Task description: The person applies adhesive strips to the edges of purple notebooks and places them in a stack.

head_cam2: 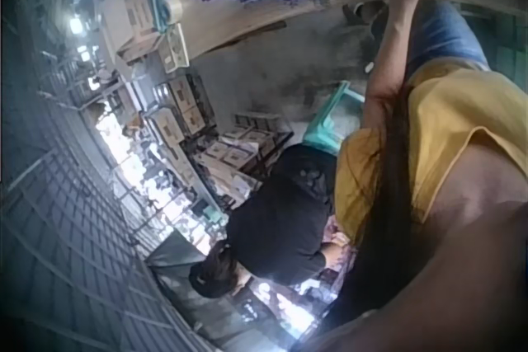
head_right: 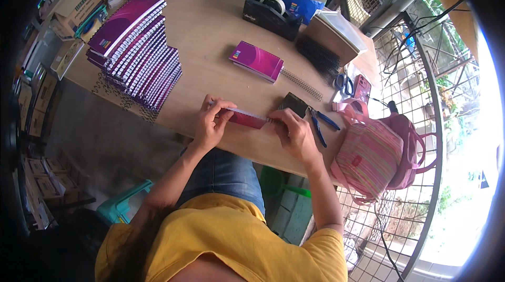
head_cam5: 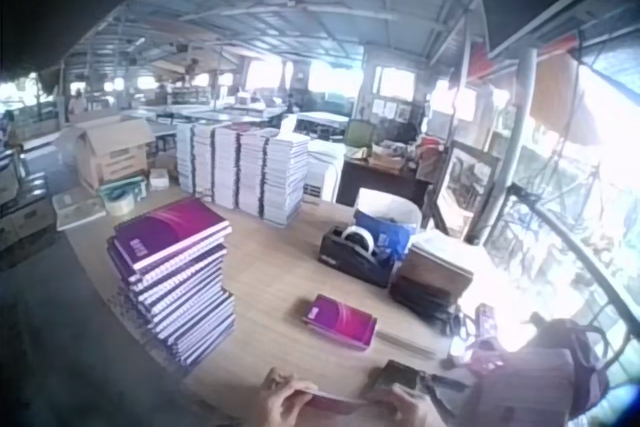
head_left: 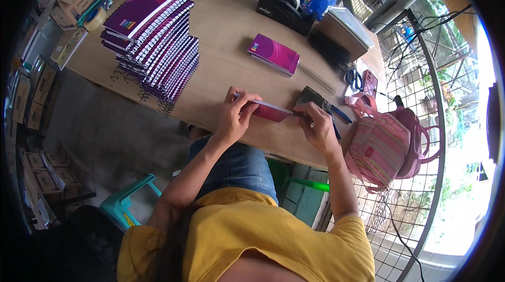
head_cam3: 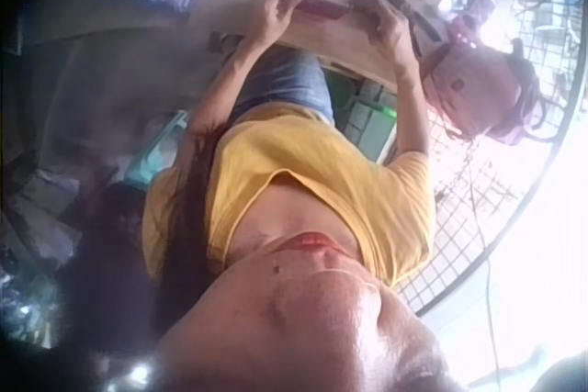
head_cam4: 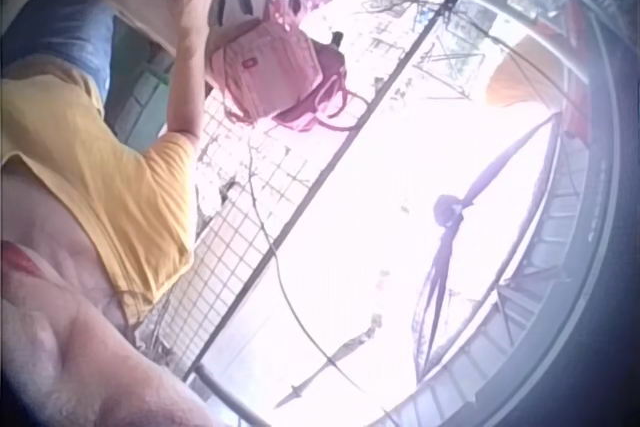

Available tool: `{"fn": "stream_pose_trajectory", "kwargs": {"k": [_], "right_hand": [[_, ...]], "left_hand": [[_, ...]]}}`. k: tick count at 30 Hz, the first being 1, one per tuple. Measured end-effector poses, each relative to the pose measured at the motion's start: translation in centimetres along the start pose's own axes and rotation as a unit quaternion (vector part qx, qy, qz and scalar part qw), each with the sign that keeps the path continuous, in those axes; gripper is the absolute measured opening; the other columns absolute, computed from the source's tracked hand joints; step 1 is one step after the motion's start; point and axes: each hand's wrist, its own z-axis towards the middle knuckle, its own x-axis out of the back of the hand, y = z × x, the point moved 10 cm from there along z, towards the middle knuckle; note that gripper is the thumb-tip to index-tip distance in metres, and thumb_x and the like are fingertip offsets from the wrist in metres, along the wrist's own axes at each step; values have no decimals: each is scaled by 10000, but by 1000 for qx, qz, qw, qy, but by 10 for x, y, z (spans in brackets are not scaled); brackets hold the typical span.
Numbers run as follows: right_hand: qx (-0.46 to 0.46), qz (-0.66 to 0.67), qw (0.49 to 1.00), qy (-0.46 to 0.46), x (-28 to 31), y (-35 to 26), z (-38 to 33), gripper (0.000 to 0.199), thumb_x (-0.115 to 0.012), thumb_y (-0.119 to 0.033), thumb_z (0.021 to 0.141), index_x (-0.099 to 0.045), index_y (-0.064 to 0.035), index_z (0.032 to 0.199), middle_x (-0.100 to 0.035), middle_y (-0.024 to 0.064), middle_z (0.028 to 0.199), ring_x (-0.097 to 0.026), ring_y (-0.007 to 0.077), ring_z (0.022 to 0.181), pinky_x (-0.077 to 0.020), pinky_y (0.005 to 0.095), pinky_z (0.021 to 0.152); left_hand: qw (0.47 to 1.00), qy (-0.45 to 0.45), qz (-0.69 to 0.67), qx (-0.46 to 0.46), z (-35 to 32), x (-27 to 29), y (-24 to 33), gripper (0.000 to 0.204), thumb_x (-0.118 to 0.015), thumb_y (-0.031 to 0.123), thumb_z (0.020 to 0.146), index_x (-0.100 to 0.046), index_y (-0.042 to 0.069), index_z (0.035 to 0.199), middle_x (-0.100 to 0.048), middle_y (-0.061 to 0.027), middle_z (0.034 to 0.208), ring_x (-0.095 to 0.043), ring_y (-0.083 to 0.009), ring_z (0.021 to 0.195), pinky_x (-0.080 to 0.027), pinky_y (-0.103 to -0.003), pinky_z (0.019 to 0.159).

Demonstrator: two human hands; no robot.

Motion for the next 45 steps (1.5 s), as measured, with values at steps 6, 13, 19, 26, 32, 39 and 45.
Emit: {"fn": "stream_pose_trajectory", "kwargs": {"k": [6,13,19,26,32,39,45], "right_hand": [[-16,-89,996,-16,-12,-3,0,296,-714,-69,841,-648,-73,1129,-630,131,962,-658,378,923,-540,454,729],[19,-161,987,0,-13,-16,1,254,-713,-172,888,-692,-96,1130,-641,116,1053,-624,342,1009,-518,439,834],[3,-219,976,-7,23,44,14,456,-751,-319,853,-698,-155,1275,-616,213,1243,-552,393,1195,-456,442,1018],[-79,260,956,-113,31,53,25,531,-695,-390,834,-722,6,1187,-601,269,1317,-619,368,1154,-459,390,1019],[-95,378,879,-273,-24,35,24,630,-585,-480,884,-720,89,1117,-689,211,1178,-669,303,1033,-518,367,908],[-50,303,928,-210,-19,37,33,490,-566,-371,937,-728,55,1116,-672,194,1195,-675,302,989,-523,360,872],[-90,530,822,-187,-24,22,38,515,-558,-400,948,-723,76,1055,-675,181,1192,-682,292,987,-524,382,885]], "left_hand": [[1000,-11,-9,-15,4,-1,7,171,-704,4,877,-680,71,1032,-622,-73,906,-529,-270,859,-482,-379,721],[1000,-17,-3,-20,2,-1,3,175,-699,-8,885,-668,76,1037,-574,-104,962,-587,-262,846,-514,-359,686],[1000,-12,3,-15,-1,0,5,305,-828,193,809,-643,54,1009,-563,-87,948,-533,-288,949,-496,-409,799],[1000,-9,15,-23,1,-8,2,514,-891,316,727,-556,53,1014,-560,-82,951,-512,-299,943,-475,-434,820],[999,-45,9,-29,2,-14,2,554,-899,308,719,-514,56,1029,-545,-84,947,-519,-283,909,-495,-403,734],[998,-43,-1,-53,5,-16,6,580,-904,239,696,-506,38,1066,-566,-80,936,-498,-309,924,-473,-446,800],[997,-57,-9,-42,3,-19,3,606,-909,229,694,-487,43,1087,-550,-90,962,-510,-313,933,-472,-443,797]]}}
